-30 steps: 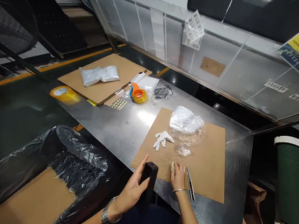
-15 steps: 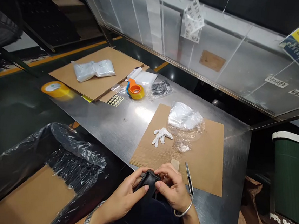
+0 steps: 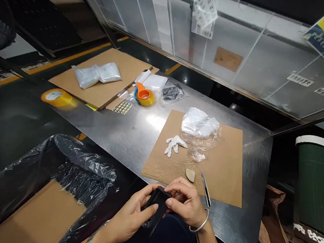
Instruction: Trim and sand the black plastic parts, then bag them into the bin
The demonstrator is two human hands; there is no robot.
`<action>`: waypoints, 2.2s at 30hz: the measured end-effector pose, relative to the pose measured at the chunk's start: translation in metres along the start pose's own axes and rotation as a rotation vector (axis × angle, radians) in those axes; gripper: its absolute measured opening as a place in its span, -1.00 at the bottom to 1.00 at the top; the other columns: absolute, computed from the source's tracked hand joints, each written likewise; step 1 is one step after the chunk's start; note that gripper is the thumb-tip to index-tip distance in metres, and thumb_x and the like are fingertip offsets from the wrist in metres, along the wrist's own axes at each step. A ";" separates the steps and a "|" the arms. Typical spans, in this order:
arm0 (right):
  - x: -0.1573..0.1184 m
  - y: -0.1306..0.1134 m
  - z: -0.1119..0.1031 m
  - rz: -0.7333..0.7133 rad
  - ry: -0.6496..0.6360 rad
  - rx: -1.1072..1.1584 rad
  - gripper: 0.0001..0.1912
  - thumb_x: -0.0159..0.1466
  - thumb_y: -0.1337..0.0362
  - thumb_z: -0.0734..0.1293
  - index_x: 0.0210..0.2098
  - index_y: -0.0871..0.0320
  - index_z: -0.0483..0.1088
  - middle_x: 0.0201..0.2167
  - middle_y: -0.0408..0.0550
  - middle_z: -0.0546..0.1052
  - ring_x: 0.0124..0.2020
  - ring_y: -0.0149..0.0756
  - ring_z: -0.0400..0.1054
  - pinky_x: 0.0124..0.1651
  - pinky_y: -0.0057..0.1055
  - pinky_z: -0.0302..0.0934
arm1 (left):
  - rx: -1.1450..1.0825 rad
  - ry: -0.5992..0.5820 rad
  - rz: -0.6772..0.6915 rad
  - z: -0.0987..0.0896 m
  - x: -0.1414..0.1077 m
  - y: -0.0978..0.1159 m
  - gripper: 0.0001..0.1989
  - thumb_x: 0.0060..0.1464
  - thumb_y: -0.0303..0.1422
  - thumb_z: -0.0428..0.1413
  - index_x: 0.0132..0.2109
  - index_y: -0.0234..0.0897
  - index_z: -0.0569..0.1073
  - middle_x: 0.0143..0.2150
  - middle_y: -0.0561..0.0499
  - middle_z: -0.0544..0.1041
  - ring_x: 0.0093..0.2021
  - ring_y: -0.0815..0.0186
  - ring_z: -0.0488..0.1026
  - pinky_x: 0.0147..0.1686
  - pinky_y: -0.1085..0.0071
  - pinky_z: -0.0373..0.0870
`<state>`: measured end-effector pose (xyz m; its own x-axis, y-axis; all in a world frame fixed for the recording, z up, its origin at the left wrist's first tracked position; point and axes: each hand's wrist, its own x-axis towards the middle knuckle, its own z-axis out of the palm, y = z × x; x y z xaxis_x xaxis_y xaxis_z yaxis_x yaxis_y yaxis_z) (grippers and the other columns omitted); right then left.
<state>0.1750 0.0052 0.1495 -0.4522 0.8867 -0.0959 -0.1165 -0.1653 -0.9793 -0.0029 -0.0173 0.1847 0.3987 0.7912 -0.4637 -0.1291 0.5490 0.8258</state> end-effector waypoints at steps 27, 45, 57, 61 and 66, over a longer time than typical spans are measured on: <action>-0.003 0.022 -0.005 0.066 0.160 0.110 -0.76 0.10 0.15 0.38 -0.48 0.15 0.27 -0.29 -0.09 0.42 -0.56 -0.49 0.32 -0.54 -0.46 0.32 | -0.222 -0.033 -0.146 0.000 0.015 -0.005 -0.68 0.08 -0.30 0.09 -0.01 -0.25 0.32 -0.14 -0.07 0.46 -0.21 0.30 0.40 -0.16 0.36 0.29; -0.034 0.176 -0.091 0.426 0.889 -0.736 -0.71 0.26 0.19 0.26 -0.08 0.21 0.31 -0.06 -0.01 0.38 -0.09 -0.24 0.31 -0.07 -0.15 0.23 | -0.676 -0.195 -0.455 0.010 0.024 -0.050 -0.72 0.07 -0.18 0.05 -0.31 -0.36 0.39 -0.31 -0.26 0.56 -0.25 0.03 0.52 -0.22 0.18 0.33; -0.045 0.105 -0.083 0.327 0.790 -0.700 -0.63 0.36 0.14 0.03 -0.03 0.24 0.25 -0.43 -0.09 0.44 -0.42 -0.36 0.36 -0.35 -0.39 0.28 | -0.938 0.013 -0.216 -0.002 0.052 -0.019 -0.51 0.16 -0.03 -0.19 -0.06 -0.28 0.41 -0.33 -0.06 0.47 -0.38 0.29 0.44 -0.29 0.30 0.39; -0.045 0.033 -0.042 0.242 0.552 -0.678 -0.69 0.32 0.11 0.11 -0.12 0.13 0.33 -0.37 -0.08 0.43 -0.32 -0.34 0.35 -0.26 -0.45 0.24 | -0.890 0.175 -0.231 -0.005 0.056 -0.002 -0.43 0.16 -0.03 -0.23 -0.30 -0.43 0.45 -0.41 -0.10 0.46 -0.45 0.30 0.43 -0.37 0.36 0.43; -0.046 -0.019 -0.002 0.092 0.178 -0.749 -0.77 0.36 0.31 0.04 -0.26 0.13 0.29 -0.47 -0.14 0.39 -0.48 -0.45 0.31 -0.41 -0.55 0.19 | -0.856 0.248 -0.252 -0.006 0.055 0.010 -0.40 0.14 0.02 -0.24 -0.33 -0.44 0.44 -0.49 -0.10 0.45 -0.52 0.32 0.42 -0.47 0.41 0.42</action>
<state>0.1996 -0.0321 0.1718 -0.2749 0.9501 -0.1475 0.5722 0.0384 -0.8192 0.0126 0.0332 0.1655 0.3130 0.6022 -0.7344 -0.7309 0.6466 0.2186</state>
